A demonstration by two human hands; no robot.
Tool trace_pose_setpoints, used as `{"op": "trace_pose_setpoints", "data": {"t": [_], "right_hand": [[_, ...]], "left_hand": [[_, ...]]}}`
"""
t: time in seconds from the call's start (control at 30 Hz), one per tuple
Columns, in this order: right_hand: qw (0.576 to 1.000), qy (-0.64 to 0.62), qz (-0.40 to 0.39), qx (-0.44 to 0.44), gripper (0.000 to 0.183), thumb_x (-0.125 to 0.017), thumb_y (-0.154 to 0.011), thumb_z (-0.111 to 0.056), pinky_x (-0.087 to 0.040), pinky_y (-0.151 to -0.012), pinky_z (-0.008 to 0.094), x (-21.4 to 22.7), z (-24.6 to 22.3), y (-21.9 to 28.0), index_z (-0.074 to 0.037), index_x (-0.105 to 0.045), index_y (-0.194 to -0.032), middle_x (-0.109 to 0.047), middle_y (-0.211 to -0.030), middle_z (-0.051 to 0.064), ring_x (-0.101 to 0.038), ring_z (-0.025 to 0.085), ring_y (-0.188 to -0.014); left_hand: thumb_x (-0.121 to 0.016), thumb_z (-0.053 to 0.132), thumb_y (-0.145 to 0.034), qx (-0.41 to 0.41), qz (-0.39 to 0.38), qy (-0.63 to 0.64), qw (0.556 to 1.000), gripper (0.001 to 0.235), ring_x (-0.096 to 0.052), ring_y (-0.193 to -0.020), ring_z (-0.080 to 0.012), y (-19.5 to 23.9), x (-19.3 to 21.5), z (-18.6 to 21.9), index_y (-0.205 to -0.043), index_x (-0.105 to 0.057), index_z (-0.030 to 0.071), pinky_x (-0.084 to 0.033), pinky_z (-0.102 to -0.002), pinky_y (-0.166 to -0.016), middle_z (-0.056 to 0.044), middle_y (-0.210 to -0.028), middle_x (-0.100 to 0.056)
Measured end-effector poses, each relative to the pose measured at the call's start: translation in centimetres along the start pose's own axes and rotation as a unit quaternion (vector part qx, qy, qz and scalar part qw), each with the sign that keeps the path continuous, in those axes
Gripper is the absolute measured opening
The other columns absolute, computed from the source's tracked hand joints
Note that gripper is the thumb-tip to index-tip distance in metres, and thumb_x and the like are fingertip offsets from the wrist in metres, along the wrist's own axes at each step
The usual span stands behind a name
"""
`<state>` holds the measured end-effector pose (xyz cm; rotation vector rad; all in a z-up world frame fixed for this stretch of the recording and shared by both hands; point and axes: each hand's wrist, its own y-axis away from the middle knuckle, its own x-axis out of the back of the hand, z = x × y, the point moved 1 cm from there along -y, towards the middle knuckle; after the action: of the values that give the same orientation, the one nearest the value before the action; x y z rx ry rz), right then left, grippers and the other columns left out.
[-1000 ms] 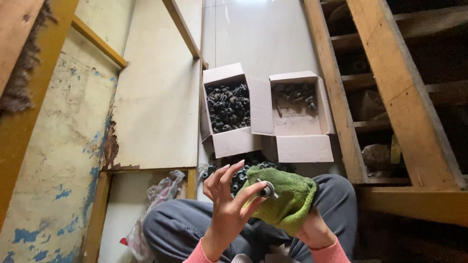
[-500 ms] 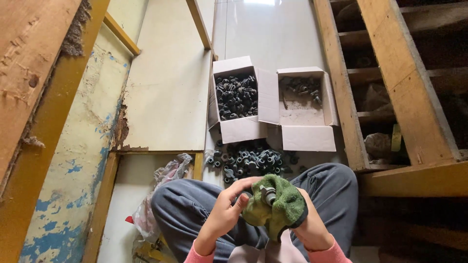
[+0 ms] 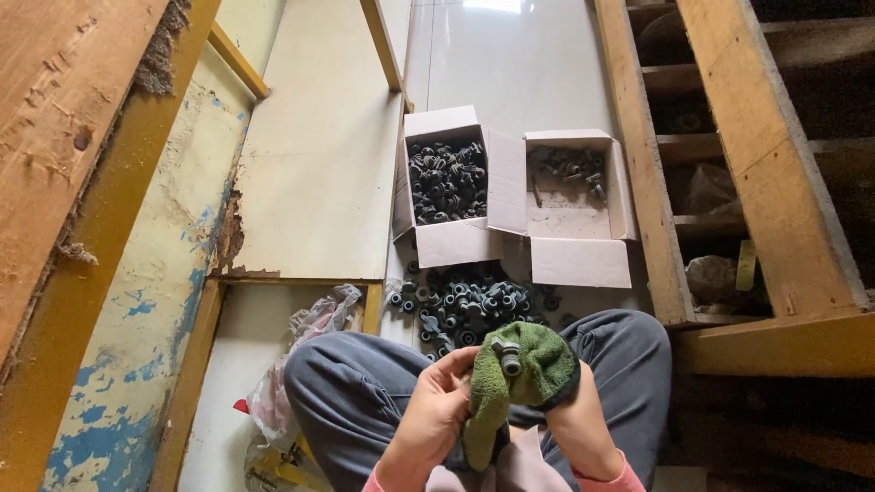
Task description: Cleaning small plastic hardware clips individually using a cloth while sitting on the floor in a storage area.
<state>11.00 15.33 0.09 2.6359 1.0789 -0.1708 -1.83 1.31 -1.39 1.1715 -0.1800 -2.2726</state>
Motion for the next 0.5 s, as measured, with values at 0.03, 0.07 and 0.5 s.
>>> {"op": "trace_pose_setpoints", "data": {"t": [0.03, 0.07, 0.5], "right_hand": [[0.999, 0.039, 0.004, 0.034, 0.021, -0.067, -0.077, 0.004, -0.040, -0.045, 0.027, 0.1, 0.5, 0.0, 0.008, -0.074, -0.096, -0.072, -0.072, 0.009, -0.052, 0.013, -0.054], [0.995, 0.077, 0.007, 0.068, 0.020, -0.066, -0.072, 0.005, -0.039, -0.044, 0.027, 0.2, 1.1, 0.1, 0.006, -0.073, -0.091, -0.071, -0.068, 0.008, -0.051, 0.013, -0.051], [0.926, 0.306, -0.014, 0.218, 0.031, -0.075, -0.063, -0.005, -0.056, -0.061, 0.030, 0.3, 1.3, 0.6, -0.008, -0.074, -0.094, -0.079, -0.083, 0.004, -0.070, 0.019, -0.063]], "left_hand": [[-0.066, -0.007, -0.092, -0.050, -0.003, 0.019, 0.999, 0.037, -0.067, -0.107, -0.0232, -0.3, -0.1, -0.9, -0.129, -0.061, -0.003, -0.056, -0.032, -0.092, -0.018, -0.126, -0.067], [-0.067, -0.008, -0.092, -0.100, -0.005, 0.038, 0.994, 0.037, -0.062, -0.119, -0.0246, -0.5, -0.2, -1.7, -0.126, -0.059, 0.003, -0.053, -0.034, -0.101, -0.015, -0.133, -0.061], [-0.064, -0.013, -0.084, -0.264, -0.019, -0.146, 0.953, 0.025, -0.054, -0.094, -0.0144, 0.9, -3.2, -0.8, -0.105, -0.065, 0.000, -0.047, -0.025, -0.081, -0.009, -0.116, -0.057]]}}
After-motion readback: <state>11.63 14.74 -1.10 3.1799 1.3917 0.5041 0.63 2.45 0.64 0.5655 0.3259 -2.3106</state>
